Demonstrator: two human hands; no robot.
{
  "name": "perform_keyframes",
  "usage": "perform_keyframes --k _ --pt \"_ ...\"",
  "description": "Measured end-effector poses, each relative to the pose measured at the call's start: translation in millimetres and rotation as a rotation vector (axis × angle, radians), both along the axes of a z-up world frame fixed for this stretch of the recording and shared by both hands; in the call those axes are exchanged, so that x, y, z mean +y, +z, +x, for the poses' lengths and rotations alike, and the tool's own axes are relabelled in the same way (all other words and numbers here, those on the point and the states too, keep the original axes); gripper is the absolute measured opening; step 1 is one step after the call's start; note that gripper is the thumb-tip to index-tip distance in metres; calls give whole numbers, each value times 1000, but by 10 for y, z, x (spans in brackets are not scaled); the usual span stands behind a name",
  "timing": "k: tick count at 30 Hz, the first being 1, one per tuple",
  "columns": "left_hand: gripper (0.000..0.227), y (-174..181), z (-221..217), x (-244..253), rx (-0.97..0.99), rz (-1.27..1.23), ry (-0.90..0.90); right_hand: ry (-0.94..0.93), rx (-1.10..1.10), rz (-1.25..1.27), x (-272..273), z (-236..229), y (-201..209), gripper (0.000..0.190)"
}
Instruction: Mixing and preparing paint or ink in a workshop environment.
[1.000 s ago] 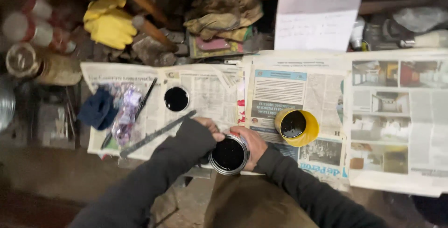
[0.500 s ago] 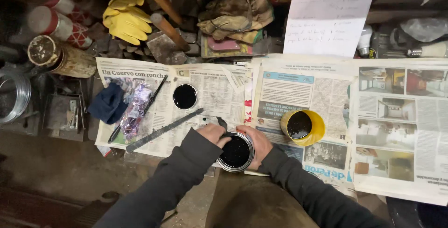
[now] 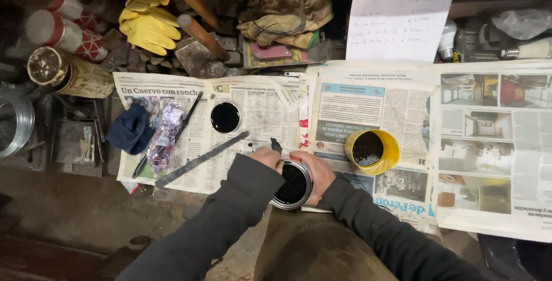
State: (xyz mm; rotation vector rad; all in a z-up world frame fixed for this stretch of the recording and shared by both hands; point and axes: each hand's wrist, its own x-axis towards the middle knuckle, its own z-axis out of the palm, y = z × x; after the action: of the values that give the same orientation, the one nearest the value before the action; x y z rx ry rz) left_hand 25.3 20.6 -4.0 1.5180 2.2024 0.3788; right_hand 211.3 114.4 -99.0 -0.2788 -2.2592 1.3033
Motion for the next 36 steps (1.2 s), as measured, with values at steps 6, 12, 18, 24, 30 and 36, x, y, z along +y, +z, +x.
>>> perform_keyframes --k 6,12,18,24,30,36 --pt "19 439 -58 -66 -17 12 -221 -26 -62 -7 -12 12 -19 107" --pt "16 23 -131 -281 -15 298 -276 -14 -67 -12 -1 -5 -31 109" --pt "29 333 -145 22 -395 -148 380 -20 -101 -13 1 19 61 108" --pt "40 225 -321 37 -376 -297 343 3 -79 -34 41 7 71 105" --pt "45 -56 -423 263 -313 -233 38 2 -59 -48 4 34 10 101" --pt "47 -67 -453 169 -357 -247 99 15 -78 -35 29 48 27 100"
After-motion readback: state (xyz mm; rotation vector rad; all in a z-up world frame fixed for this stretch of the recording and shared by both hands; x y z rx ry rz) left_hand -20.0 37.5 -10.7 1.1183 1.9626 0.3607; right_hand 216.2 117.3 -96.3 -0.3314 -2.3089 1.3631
